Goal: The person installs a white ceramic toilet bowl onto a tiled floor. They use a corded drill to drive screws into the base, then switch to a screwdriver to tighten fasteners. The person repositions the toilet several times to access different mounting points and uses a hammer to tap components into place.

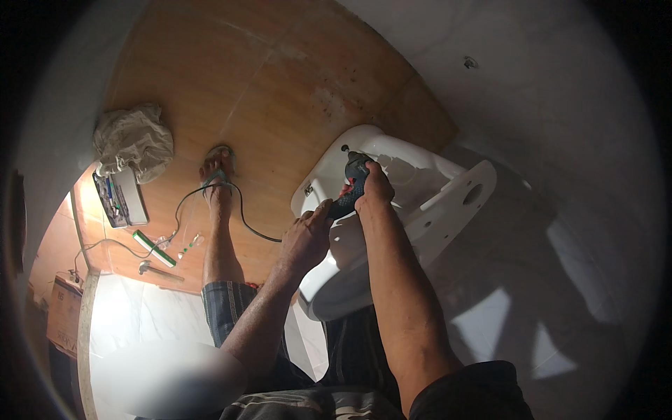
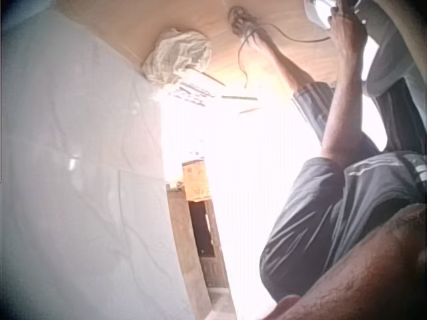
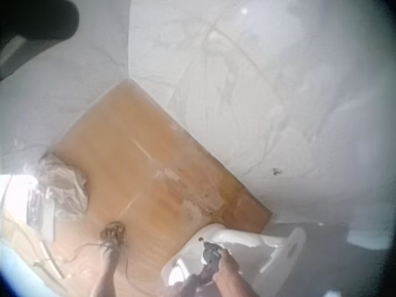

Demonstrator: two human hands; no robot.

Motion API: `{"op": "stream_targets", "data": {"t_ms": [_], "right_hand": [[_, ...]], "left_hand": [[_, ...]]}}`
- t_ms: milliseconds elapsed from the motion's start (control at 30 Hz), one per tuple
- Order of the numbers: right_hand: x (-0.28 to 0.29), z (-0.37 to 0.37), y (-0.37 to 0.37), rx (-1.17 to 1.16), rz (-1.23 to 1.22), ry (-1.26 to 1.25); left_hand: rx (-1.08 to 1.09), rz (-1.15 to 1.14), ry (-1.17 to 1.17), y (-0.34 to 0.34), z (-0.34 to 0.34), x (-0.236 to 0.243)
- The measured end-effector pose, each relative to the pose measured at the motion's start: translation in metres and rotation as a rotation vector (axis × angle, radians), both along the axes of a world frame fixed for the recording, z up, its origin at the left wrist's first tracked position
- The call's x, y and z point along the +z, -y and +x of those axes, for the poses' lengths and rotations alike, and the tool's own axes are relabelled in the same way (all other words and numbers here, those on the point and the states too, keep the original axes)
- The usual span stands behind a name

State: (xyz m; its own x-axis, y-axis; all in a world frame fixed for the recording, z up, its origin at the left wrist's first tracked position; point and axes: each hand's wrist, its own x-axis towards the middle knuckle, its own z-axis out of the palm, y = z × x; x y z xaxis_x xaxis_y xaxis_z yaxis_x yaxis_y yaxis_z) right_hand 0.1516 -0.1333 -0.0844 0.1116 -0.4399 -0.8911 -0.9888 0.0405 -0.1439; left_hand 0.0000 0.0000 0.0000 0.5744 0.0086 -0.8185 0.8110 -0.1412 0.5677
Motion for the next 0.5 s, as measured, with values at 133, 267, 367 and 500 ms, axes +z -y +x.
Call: {"op": "stream_targets", "data": {"t_ms": [133,267,367,500], "right_hand": [[0.001,0.001,-0.005,-0.022,-0.019,-0.006],[0.0,-0.001,-0.001,-0.035,0.011,-0.015],[-0.004,0.001,0.0,-0.049,0.033,-0.017],[-0.005,0.003,0.006,-0.038,0.026,-0.014]], "left_hand": [[-0.017,-0.025,-0.017,-0.003,0.002,0.0],[-0.02,0.0,-0.032,0.0,0.002,0.001],[-0.009,-0.004,-0.025,-0.002,0.004,-0.001],[0.011,-0.011,-0.013,-0.002,0.004,0.001]]}}
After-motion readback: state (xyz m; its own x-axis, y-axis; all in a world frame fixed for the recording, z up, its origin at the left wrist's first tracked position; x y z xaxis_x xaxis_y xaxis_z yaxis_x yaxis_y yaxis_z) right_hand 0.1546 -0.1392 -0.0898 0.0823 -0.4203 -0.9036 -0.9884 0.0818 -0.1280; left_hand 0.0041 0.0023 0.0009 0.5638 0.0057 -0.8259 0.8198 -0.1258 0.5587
